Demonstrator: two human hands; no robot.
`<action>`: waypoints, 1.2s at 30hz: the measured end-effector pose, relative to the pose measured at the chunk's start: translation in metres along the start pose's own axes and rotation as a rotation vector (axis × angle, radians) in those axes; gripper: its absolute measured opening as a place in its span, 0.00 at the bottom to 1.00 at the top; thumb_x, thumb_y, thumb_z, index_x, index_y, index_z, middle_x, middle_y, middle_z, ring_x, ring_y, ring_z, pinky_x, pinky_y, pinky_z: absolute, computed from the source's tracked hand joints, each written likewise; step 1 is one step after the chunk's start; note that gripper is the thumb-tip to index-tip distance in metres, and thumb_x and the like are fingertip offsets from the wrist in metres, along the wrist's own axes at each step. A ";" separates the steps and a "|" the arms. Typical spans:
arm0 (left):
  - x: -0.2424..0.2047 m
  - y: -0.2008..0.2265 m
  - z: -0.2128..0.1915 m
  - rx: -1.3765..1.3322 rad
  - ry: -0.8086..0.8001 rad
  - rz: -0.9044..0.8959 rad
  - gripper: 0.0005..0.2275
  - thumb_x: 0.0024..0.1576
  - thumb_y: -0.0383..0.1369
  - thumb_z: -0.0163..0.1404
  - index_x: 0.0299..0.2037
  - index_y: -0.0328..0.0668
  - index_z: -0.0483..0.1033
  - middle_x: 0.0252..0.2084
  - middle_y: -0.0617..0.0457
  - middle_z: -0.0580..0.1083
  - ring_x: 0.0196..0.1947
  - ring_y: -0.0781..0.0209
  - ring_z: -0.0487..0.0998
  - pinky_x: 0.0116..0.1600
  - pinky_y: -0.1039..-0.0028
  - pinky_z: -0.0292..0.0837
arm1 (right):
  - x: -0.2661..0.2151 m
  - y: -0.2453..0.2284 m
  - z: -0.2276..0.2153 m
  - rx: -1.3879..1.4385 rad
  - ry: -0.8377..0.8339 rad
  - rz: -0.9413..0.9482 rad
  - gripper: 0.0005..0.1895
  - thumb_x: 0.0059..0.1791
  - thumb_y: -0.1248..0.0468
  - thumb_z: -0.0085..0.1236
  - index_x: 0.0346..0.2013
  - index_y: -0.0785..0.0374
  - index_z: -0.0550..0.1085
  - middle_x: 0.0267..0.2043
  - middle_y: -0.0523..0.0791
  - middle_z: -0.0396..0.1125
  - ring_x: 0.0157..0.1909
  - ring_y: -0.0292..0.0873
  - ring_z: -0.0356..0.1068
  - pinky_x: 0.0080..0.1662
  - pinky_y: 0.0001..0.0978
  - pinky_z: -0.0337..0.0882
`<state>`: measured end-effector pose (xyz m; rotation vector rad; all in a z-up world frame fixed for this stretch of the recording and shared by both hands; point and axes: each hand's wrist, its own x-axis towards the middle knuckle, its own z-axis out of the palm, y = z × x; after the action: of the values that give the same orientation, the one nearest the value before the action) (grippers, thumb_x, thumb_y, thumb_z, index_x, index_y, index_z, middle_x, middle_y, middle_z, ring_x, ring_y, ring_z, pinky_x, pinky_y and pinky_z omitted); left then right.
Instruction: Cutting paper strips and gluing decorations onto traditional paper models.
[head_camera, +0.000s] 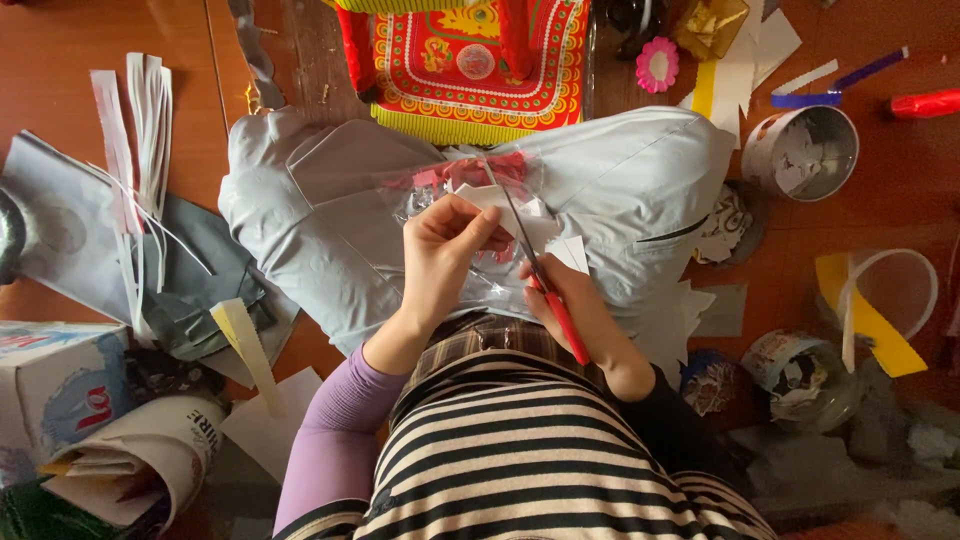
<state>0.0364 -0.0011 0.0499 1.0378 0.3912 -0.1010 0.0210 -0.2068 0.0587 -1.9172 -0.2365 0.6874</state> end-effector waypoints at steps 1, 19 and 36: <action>-0.001 0.001 0.000 0.027 -0.012 -0.009 0.06 0.63 0.26 0.55 0.36 0.30 0.76 0.33 0.47 0.81 0.33 0.63 0.83 0.41 0.74 0.81 | -0.002 0.004 0.000 -0.036 0.008 -0.092 0.07 0.53 0.67 0.56 0.46 0.62 0.71 0.29 0.42 0.65 0.31 0.33 0.63 0.36 0.26 0.66; 0.005 -0.009 -0.031 0.184 -0.012 -0.041 0.05 0.61 0.26 0.56 0.39 0.30 0.77 0.34 0.51 0.79 0.34 0.69 0.81 0.41 0.77 0.80 | -0.014 0.010 -0.002 -0.059 -0.019 0.052 0.06 0.50 0.72 0.58 0.42 0.65 0.73 0.22 0.39 0.64 0.25 0.29 0.62 0.30 0.22 0.64; -0.010 -0.039 -0.016 -0.029 0.091 -0.035 0.04 0.62 0.25 0.56 0.39 0.30 0.77 0.35 0.50 0.80 0.34 0.67 0.80 0.44 0.76 0.79 | -0.002 0.002 0.024 0.043 -0.030 0.074 0.09 0.52 0.70 0.54 0.47 0.62 0.68 0.27 0.41 0.62 0.28 0.33 0.62 0.33 0.27 0.65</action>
<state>0.0121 -0.0081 0.0149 1.0092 0.4925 -0.0797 0.0057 -0.1897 0.0505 -1.8833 -0.1688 0.7656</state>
